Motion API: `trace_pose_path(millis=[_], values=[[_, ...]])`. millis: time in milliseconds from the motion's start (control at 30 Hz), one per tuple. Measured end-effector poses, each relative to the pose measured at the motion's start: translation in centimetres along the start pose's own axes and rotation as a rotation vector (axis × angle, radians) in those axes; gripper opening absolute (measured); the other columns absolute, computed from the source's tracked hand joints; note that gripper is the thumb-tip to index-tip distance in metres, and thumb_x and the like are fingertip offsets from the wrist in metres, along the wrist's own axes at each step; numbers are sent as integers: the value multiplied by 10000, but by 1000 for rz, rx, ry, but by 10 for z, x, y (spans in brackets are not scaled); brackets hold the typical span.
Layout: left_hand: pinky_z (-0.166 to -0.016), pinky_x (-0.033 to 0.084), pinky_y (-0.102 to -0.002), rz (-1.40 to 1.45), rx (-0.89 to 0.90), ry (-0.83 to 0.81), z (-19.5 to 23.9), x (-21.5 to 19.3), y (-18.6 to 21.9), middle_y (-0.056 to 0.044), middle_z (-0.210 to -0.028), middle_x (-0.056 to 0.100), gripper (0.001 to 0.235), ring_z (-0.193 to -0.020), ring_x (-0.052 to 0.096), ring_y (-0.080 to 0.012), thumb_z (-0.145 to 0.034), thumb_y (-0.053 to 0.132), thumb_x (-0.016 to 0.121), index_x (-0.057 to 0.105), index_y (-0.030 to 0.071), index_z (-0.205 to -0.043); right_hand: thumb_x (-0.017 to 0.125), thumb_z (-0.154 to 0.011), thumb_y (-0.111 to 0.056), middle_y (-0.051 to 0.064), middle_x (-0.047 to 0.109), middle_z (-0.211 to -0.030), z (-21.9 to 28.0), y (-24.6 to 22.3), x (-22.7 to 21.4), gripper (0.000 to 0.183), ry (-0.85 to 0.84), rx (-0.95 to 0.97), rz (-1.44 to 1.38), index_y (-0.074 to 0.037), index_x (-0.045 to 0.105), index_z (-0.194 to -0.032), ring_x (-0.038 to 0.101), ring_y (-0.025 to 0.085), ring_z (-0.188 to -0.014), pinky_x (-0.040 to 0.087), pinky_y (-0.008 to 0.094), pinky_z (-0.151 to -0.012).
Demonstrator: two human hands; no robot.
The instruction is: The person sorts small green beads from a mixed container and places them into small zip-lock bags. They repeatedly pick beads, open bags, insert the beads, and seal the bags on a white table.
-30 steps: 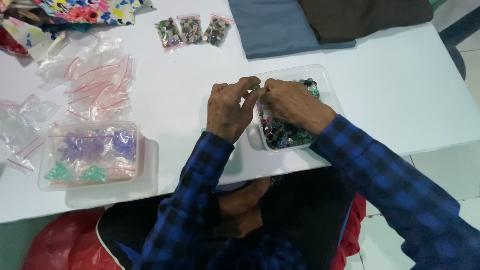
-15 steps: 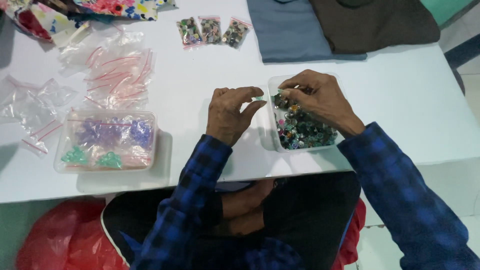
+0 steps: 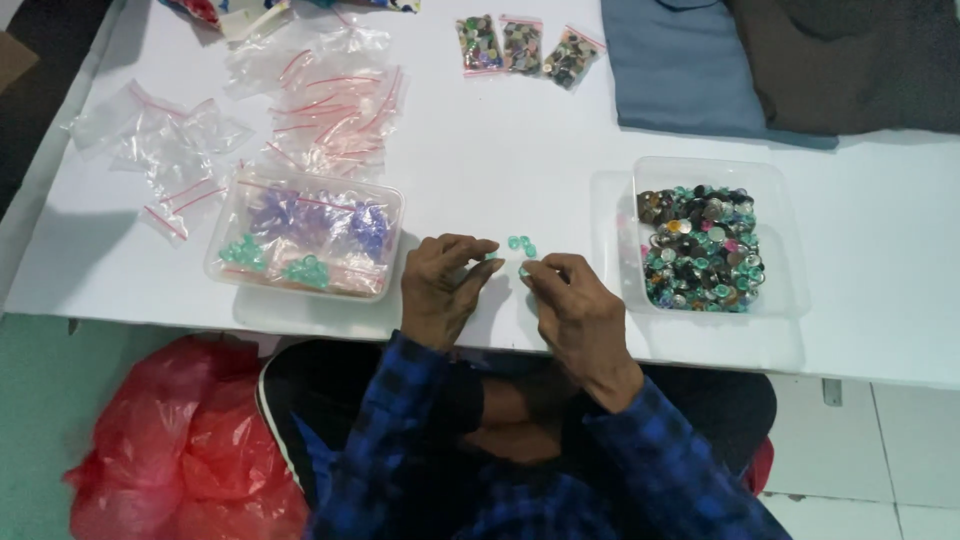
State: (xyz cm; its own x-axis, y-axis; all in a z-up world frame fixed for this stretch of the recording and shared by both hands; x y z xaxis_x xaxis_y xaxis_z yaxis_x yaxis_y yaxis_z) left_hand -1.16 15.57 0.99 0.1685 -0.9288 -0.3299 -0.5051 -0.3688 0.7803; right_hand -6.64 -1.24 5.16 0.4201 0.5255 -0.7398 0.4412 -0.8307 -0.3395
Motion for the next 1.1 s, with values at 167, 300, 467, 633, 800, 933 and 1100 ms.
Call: trace_pose_path(millis=[167,300,467,633,800,933,1100], values=[[-825,460,-349,-138,65,-77,1,10,2,10,-822,723,170,-807,690,-216,-828,225,843,782,221,-987,765,-945,-159,45,672,-933,0,21,30,90,19,56,-12,-122,756,-1026,721,223,-763,610,304,-617],[-869,418,-379,-123,45,-114,5,13,-4,-3,-903,751,190,-849,669,-229,-841,255,833,751,175,-992,811,-910,-180,77,688,-990,1,28,29,265,61,151,-231,-92,750,-1153,724,249,-817,607,333,-625],[-911,396,-378,-75,-7,-151,6,22,-21,24,-888,737,286,-864,653,-211,-863,327,809,750,191,-1107,831,-877,-115,129,686,-1069,6,47,33,426,46,245,-353,-57,697,-1277,722,242,-817,600,324,-622],[-942,378,-421,-127,-11,-198,1,28,-20,-25,-836,719,257,-842,630,-260,-897,288,778,749,158,-1116,778,-912,-124,137,697,-1119,-5,42,37,397,-50,253,-348,-87,698,-1299,726,292,-843,606,398,-662],[-940,380,-409,-184,2,-251,1,29,-21,48,-851,688,285,-879,632,-212,-922,394,730,739,244,-1165,754,-924,-173,107,732,-1146,-3,47,37,367,-93,312,-385,-147,716,-1288,745,296,-886,603,415,-775],[-921,385,-398,-203,34,-240,1,29,-18,50,-842,699,293,-839,638,-198,-894,366,776,752,243,-1158,743,-926,-149,139,723,-1174,2,47,36,376,-68,292,-417,-115,706,-1299,745,349,-942,605,431,-794],[-853,473,-375,-148,37,-219,-5,23,-8,20,-928,750,394,-808,682,-212,-877,323,820,715,208,-1239,686,-951,-35,199,655,-1245,5,4,-11,403,29,153,-370,-38,627,-1349,748,314,-873,646,431,-698]])
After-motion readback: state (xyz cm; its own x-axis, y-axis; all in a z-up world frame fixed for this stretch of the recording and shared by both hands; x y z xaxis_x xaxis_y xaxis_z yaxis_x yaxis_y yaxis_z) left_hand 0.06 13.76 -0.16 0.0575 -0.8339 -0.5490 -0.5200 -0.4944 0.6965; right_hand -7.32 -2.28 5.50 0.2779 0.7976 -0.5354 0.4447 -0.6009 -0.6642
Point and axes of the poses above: each hand's wrist, its own z-axis away from the middle knuckle, its own x-axis out of the palm, y = z × x, the point moved 7 cm from there along -z, towards the middle knuckle
